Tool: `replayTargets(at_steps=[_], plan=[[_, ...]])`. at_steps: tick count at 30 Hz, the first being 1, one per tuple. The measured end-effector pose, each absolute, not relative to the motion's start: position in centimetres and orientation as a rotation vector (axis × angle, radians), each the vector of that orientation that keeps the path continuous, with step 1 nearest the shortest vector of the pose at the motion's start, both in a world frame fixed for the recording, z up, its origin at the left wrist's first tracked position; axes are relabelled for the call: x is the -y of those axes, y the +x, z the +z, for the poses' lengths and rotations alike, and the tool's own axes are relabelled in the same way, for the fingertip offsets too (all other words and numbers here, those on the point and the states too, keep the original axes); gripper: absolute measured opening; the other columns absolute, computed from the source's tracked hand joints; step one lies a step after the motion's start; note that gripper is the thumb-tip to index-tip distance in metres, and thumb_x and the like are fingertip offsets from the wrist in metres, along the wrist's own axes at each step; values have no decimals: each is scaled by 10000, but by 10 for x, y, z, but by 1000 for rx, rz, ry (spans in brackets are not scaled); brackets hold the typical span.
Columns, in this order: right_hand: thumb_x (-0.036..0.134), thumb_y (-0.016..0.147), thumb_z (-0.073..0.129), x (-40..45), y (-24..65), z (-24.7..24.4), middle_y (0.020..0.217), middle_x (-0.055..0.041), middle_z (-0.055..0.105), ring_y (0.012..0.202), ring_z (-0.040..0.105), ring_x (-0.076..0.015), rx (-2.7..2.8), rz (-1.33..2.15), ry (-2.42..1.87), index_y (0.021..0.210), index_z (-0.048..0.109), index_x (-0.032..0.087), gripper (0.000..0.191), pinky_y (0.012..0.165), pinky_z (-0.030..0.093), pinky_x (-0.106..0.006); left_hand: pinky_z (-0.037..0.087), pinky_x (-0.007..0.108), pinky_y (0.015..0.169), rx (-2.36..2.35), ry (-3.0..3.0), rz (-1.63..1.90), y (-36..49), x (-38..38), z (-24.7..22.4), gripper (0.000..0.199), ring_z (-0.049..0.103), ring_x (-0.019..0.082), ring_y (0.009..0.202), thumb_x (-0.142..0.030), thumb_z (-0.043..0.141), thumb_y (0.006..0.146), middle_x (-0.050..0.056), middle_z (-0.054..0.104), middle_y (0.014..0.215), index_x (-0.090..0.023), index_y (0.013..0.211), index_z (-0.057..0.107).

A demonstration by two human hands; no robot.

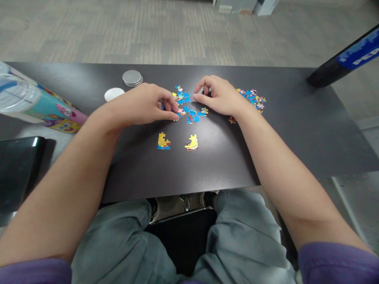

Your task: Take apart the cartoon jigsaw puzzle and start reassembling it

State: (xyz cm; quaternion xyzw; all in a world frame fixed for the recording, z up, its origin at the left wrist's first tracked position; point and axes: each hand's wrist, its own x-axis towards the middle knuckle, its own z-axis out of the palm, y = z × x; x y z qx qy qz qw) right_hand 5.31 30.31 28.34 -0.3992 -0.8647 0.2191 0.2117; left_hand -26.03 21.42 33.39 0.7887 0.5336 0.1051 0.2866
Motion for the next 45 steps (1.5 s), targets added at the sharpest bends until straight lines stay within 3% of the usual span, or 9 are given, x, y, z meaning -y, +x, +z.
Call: replayTargets(at_steps=[8,14,20,27,34,45], plan=[[701,1027,974,-299,50,291,1075,-67,822,1165,738,-406,2400,611,-1197,1184,833,381,384,1164,627,-580,628,455,879,-1402,2125,265,-261,-213,334,384,829,300,978,-659,957,811,30,894,994,-381,1076,955],[715,981,1001,-298,50,294,1071,-59,833,1146,724,-409,2378,648,-1189,1109,826,401,382,1120,611,-576,637,511,916,-1282,2086,311,-252,-204,342,435,761,291,931,-765,871,866,30,896,998,-368,1043,879],[602,1096,886,-297,49,298,1099,-15,789,1014,600,-280,2453,605,-1155,1181,781,351,285,1060,545,-468,679,503,997,-1254,1996,343,-230,-188,357,645,808,325,1075,-768,912,949,63,936,1160,-325,1417,887],[531,1136,850,-290,47,305,1108,-38,736,1002,568,-282,2473,602,-1171,1153,717,339,234,1076,532,-468,710,517,1012,-1235,1981,307,-219,-180,358,451,874,358,1106,-698,904,982,43,925,1073,-339,1250,956],[450,1132,864,-287,45,309,1072,-50,705,984,563,-298,2470,604,-1180,1137,703,344,193,1099,538,-498,713,503,1055,-1259,1991,245,-209,-182,348,380,866,354,1119,-646,958,958,34,892,980,-309,1135,963],[385,1138,888,-289,45,307,1051,-34,700,990,563,-285,2462,611,-1184,1142,702,332,193,1166,564,-493,665,469,988,-1278,2084,232,-209,-183,345,267,834,314,1020,-554,888,963,14,842,907,-318,1081,926]])
